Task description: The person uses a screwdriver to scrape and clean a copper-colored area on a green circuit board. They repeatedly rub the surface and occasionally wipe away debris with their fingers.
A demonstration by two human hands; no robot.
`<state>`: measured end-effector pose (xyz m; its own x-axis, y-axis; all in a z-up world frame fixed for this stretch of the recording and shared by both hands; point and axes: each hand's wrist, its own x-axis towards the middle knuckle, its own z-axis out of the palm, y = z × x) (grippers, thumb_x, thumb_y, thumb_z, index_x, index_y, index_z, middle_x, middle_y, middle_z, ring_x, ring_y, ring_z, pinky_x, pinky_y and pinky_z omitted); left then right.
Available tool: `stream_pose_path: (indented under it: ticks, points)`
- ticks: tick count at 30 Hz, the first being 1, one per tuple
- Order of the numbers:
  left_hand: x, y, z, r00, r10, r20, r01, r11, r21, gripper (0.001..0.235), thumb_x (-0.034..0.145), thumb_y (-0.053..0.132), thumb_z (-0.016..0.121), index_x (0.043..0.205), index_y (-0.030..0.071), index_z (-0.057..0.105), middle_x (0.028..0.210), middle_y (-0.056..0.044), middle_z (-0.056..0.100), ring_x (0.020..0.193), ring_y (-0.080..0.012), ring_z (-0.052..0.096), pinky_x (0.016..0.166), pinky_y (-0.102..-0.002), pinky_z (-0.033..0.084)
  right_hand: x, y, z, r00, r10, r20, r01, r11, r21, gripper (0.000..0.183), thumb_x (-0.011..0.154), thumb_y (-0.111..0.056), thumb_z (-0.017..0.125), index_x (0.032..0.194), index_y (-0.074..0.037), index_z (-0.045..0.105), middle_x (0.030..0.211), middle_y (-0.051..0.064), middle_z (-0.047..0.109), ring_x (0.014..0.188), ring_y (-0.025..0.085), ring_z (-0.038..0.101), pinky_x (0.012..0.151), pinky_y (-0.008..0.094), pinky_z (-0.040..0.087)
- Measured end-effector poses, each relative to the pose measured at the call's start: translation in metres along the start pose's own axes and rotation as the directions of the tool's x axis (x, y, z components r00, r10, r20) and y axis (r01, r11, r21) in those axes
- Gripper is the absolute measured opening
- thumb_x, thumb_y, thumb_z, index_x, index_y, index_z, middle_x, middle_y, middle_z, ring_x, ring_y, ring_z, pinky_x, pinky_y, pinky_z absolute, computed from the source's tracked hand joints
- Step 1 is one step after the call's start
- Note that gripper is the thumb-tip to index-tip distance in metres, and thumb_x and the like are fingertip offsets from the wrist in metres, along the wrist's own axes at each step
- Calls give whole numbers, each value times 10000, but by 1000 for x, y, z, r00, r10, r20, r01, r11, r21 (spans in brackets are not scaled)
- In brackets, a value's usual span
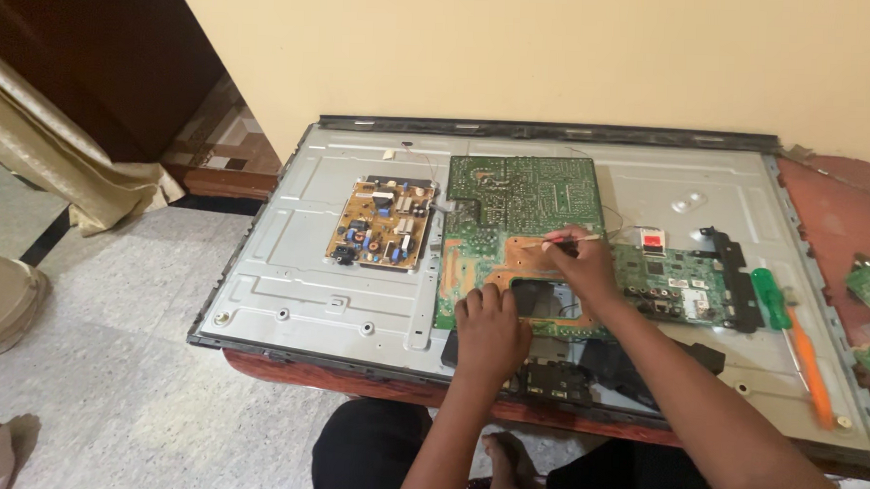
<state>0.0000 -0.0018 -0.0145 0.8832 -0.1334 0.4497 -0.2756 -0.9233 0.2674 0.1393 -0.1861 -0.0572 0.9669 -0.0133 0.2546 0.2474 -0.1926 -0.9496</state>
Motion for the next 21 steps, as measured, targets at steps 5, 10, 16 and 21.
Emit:
stream_pose_path:
  ticks: [5, 10, 16, 21]
  points:
    - [0, -1, -1, 1000, 4, -14, -5, 1000, -9, 404, 787, 293, 723, 1059, 16, 612, 1095, -177, 560, 1042, -381, 536, 927, -560, 407, 1, 1, 2, 995, 53, -87, -51, 998, 20, 139, 877, -109, 734, 976, -17, 699, 920, 62, 734, 819, 108, 659, 740, 272, 531]
    - [0, 0, -1, 1000, 0, 8, 0, 1000, 2, 417, 783, 300, 726, 1067, 18, 608, 1110, -179, 554, 1056, -383, 532, 934, -556, 407, 0, -7, 1, 991, -122, -58, 126, 990, 64, 118, 891, -103, 701, 970, -15, 700, 1061, 71, 746, 935, 106, 676, 867, 264, 529]
    - [0, -1, -2, 1000, 1, 21, -1, 1000, 12, 453, 782, 305, 726, 1102, 8, 606, 1116, -182, 547, 1051, -381, 528, 937, -556, 404, -3, -19, 2, 998, -56, -30, 54, 996, -64, 154, 868, -108, 721, 988, -18, 687, 1068, 101, 742, 895, 131, 686, 824, 283, 543]
    - [0, -1, 0, 1000, -1, 31, 0, 1000, 9, 427, 803, 307, 717, 1093, 13, 608, 1125, -177, 548, 1061, -379, 528, 953, -554, 406, -1, -16, 1, 999, -40, -26, 40, 999, 32, 138, 865, -68, 707, 986, -10, 674, 1098, 82, 727, 923, 123, 673, 832, 283, 536]
